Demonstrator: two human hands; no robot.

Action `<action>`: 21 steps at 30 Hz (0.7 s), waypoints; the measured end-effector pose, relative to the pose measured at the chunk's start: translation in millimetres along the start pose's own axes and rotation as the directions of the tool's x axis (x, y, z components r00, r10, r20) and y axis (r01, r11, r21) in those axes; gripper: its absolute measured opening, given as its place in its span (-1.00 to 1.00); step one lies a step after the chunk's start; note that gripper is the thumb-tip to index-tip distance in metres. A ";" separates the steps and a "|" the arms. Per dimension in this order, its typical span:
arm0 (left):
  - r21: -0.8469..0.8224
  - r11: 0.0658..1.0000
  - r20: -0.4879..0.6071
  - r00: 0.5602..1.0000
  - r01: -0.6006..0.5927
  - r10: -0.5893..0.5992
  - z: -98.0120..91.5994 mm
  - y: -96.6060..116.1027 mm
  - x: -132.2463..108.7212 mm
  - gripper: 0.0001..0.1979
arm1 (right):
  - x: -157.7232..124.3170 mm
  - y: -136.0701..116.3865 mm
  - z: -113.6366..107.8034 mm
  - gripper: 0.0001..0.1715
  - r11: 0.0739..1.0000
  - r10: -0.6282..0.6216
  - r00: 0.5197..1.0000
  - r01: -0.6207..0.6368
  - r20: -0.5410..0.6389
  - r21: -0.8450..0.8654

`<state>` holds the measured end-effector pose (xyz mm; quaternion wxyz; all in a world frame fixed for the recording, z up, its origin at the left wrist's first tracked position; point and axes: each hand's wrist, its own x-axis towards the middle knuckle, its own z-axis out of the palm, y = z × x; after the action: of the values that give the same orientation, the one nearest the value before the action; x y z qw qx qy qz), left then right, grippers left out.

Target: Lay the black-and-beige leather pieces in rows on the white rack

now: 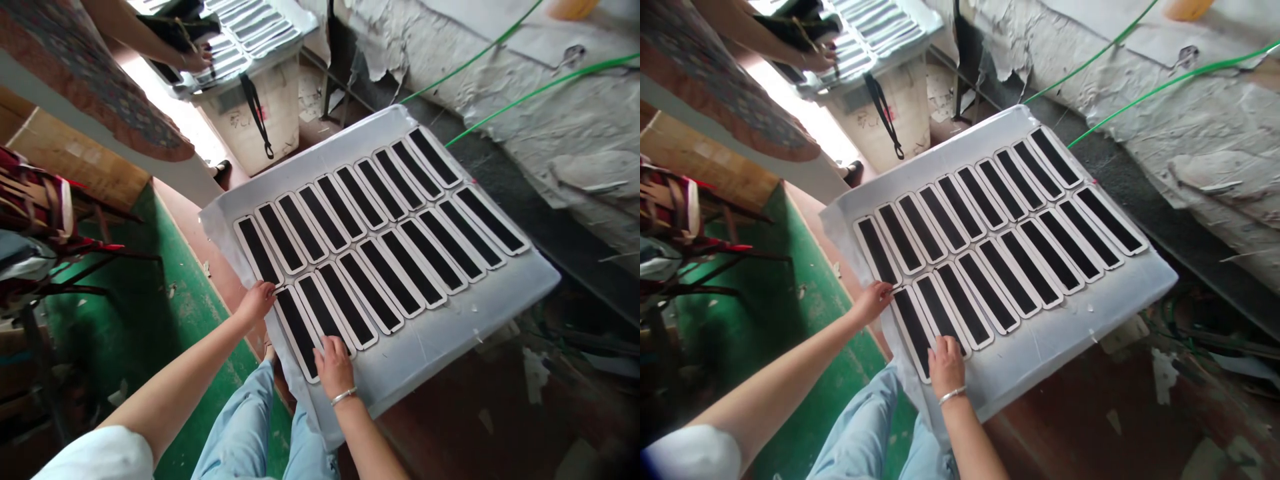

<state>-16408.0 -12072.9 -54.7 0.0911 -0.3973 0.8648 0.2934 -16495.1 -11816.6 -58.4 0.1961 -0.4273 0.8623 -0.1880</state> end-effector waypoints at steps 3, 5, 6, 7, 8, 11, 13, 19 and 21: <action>0.015 0.997 -0.012 0.997 0.078 -0.078 6.9 10.3 -5.0 -0.80 | -9.0 -17.9 8.9 -0.53 0.998 0.004 0.999 -0.002 0.041 -0.062; 0.027 0.996 -0.007 0.996 0.086 -0.086 7.8 19.5 -7.5 -0.82 | -11.3 -24.5 12.4 -0.47 0.994 0.019 0.999 -0.013 0.047 -0.112; 0.033 0.997 -0.010 0.997 0.071 -0.070 7.6 23.9 -8.2 -0.81 | -11.5 -26.4 13.7 -0.45 0.991 0.024 0.999 -0.018 0.047 -0.130; 0.041 0.998 -0.017 0.999 0.047 -0.046 7.2 27.9 -8.2 -0.78 | -11.3 -27.4 14.7 -0.44 0.990 0.028 0.999 -0.022 0.047 -0.143; 0.052 0.999 -0.023 1.000 0.014 -0.013 6.7 31.5 -7.3 -0.73 | -11.0 -28.1 15.7 -0.42 0.989 0.031 0.998 -0.023 0.046 -0.148; 0.131 0.988 0.035 0.996 -0.082 0.078 5.7 38.9 2.1 -0.65 | -11.2 -29.2 18.7 -0.41 0.990 0.033 0.998 -0.027 0.044 -0.141; 0.172 0.979 0.106 0.990 -0.113 0.096 5.2 41.4 12.4 -0.70 | -12.8 -30.4 19.9 -0.43 0.991 0.041 0.998 -0.036 0.039 -0.132; 0.177 0.980 0.186 0.981 -0.091 0.058 0.8 41.2 38.8 -0.79 | -16.1 -32.1 18.3 -0.53 0.994 0.074 0.997 -0.072 0.014 -0.081; 0.162 0.981 0.197 0.978 -0.103 0.071 -1.6 38.6 41.1 -0.83 | -15.9 -30.8 18.1 -0.55 0.995 0.080 0.997 -0.080 0.009 -0.061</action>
<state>-16463.9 -12080.1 -52.7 0.1942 -0.3197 0.8907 0.2584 -16456.8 -11823.9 -55.9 0.1953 -0.3993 0.8830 -0.1511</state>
